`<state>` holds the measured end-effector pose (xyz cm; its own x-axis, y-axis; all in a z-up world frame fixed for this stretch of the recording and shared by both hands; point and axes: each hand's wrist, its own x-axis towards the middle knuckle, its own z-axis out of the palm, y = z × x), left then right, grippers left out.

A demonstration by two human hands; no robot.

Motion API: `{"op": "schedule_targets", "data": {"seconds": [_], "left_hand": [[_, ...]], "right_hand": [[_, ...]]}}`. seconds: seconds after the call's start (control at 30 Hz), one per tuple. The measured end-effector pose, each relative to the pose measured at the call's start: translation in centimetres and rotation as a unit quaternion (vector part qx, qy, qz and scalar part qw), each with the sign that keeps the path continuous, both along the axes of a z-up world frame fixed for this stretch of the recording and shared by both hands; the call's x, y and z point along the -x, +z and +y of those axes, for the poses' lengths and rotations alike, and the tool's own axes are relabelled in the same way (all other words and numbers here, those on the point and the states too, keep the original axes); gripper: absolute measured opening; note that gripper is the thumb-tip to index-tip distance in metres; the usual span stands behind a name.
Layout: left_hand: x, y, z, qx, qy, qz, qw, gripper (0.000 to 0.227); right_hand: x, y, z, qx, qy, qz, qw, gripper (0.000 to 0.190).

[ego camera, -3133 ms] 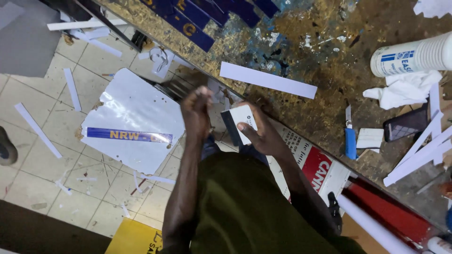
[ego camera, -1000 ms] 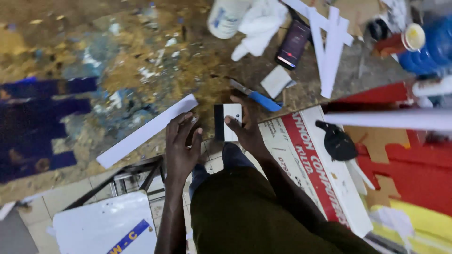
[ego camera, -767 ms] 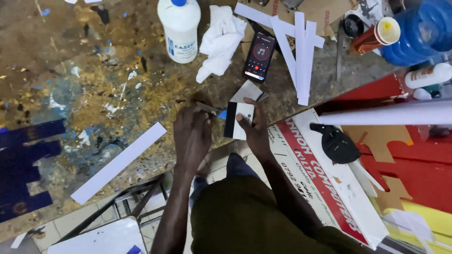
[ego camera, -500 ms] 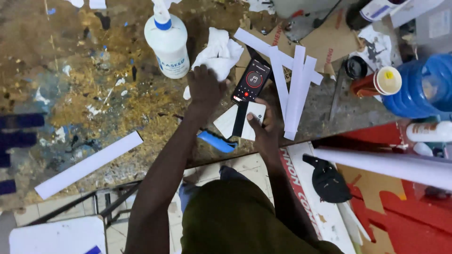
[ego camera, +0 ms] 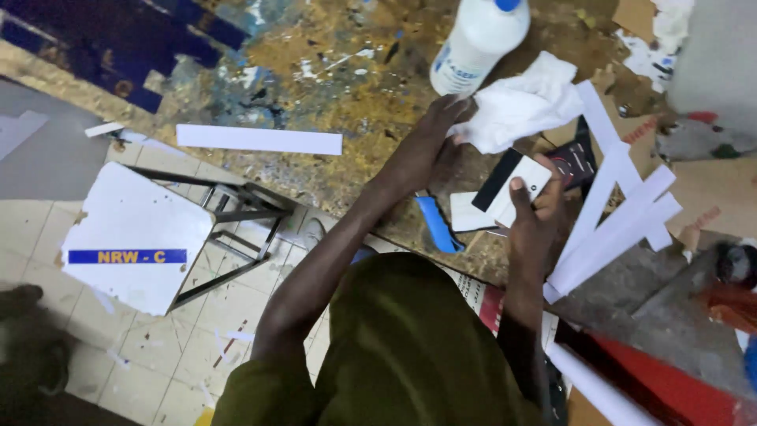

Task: The person applies a blue sticker with yellow text onto a white rectangular strip using a black squeegee tool. They smooth the sticker down, peel off the backing, and handle the strip to ensure the sticker adheres properly.

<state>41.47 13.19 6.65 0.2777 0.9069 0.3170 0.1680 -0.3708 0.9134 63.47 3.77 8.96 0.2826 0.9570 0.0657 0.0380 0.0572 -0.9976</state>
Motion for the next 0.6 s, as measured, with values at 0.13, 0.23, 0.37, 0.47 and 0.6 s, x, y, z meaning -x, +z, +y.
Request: {"op": "schedule_targets", "data": {"seconds": [0.13, 0.23, 0.37, 0.47, 0.6], "left_hand": [[12.0, -1.0, -6.8, -0.031, 0.147, 0.118, 0.982, 0.046], [21.3, -2.0, -10.4, 0.015, 0.273, 0.123, 0.954, 0.053], [30.4, -5.0, -12.5, 0.047, 0.321, 0.302, 0.896, 0.065], [33.7, -5.8, -11.8, 0.038, 0.294, 0.371, 0.880, 0.067], [36.2, -7.2, -10.0, 0.016, 0.189, 0.392, 0.900, 0.073]], "right_hand": [[1.7, -4.8, 3.2, 0.045, 0.065, -0.011, 0.997, 0.067], [9.8, -5.5, 4.5, 0.039, 0.152, -0.031, 0.987, 0.072], [21.8, -3.7, 5.4, 0.055, 0.252, -0.178, 0.950, 0.080], [31.3, -0.5, 5.5, 0.055, 0.312, -0.252, 0.914, 0.079], [40.5, -6.9, 6.3, -0.003, 0.335, -0.279, 0.900, 0.073]]}}
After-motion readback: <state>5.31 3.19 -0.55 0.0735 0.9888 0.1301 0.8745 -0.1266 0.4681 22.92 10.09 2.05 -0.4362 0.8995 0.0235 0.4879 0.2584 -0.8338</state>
